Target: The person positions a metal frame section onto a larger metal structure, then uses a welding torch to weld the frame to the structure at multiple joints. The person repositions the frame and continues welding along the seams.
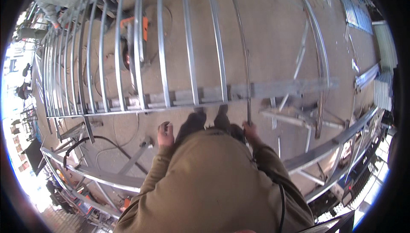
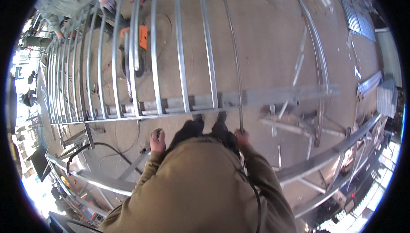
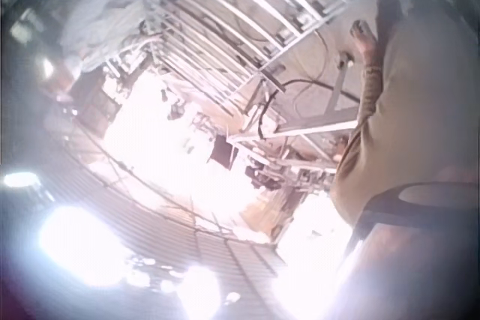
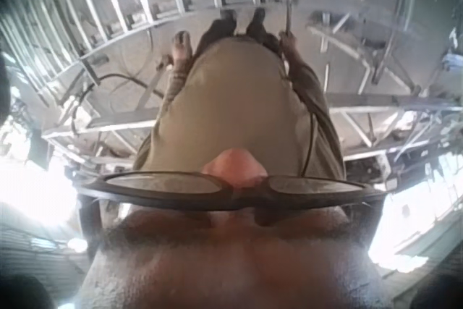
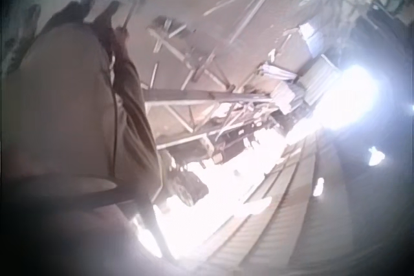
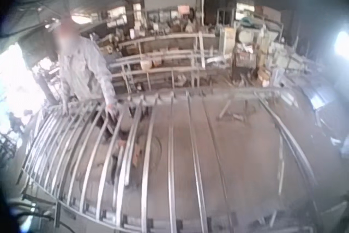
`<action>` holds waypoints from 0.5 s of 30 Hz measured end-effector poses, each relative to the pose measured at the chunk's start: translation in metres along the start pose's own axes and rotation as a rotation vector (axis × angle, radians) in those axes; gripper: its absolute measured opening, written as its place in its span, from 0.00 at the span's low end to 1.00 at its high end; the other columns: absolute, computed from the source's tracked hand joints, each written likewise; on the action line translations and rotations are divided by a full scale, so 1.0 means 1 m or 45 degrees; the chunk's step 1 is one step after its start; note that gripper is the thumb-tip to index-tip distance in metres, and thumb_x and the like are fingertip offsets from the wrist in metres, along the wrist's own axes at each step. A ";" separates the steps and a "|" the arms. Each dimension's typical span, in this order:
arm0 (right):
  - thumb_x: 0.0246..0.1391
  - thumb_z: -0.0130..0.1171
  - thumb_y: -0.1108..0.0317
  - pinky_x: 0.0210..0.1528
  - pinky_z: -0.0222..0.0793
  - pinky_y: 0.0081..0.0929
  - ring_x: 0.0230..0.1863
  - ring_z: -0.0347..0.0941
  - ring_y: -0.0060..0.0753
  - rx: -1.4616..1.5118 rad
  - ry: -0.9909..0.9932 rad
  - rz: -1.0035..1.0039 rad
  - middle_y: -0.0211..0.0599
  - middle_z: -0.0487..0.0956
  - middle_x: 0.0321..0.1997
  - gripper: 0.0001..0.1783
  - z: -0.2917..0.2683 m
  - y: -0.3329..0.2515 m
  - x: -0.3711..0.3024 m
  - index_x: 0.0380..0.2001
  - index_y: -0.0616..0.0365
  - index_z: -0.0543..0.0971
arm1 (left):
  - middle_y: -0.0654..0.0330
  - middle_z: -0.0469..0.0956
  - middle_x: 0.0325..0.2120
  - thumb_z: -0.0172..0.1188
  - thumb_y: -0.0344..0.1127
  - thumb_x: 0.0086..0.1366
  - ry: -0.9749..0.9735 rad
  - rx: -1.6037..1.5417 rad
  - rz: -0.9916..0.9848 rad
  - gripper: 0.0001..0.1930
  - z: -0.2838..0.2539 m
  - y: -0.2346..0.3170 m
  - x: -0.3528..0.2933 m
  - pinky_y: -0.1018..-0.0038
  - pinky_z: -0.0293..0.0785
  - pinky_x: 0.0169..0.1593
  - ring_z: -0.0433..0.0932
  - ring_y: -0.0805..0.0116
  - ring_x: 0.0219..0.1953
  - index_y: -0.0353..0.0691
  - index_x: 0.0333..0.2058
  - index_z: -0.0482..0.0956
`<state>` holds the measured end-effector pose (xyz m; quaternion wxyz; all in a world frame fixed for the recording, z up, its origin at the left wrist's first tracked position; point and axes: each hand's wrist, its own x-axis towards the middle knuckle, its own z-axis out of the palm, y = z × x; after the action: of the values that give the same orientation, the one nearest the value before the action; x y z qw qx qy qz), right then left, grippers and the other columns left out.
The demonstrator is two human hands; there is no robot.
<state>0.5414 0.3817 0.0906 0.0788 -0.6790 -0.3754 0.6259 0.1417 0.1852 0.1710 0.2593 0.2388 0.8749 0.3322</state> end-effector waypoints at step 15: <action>0.64 0.60 0.49 0.42 0.69 0.35 0.38 0.75 0.32 -0.193 0.030 -0.112 0.39 0.80 0.33 0.21 0.008 -0.005 0.002 0.39 0.59 0.81 | 0.54 0.85 0.41 0.58 0.45 0.71 -0.513 -0.084 -0.625 0.22 0.048 -0.102 -0.030 0.70 0.78 0.47 0.83 0.66 0.41 0.31 0.51 0.83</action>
<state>0.5323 0.3836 0.0906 0.0590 -0.6731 -0.4503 0.5837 0.1690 0.1216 0.0775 0.5073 0.0731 0.8261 0.2341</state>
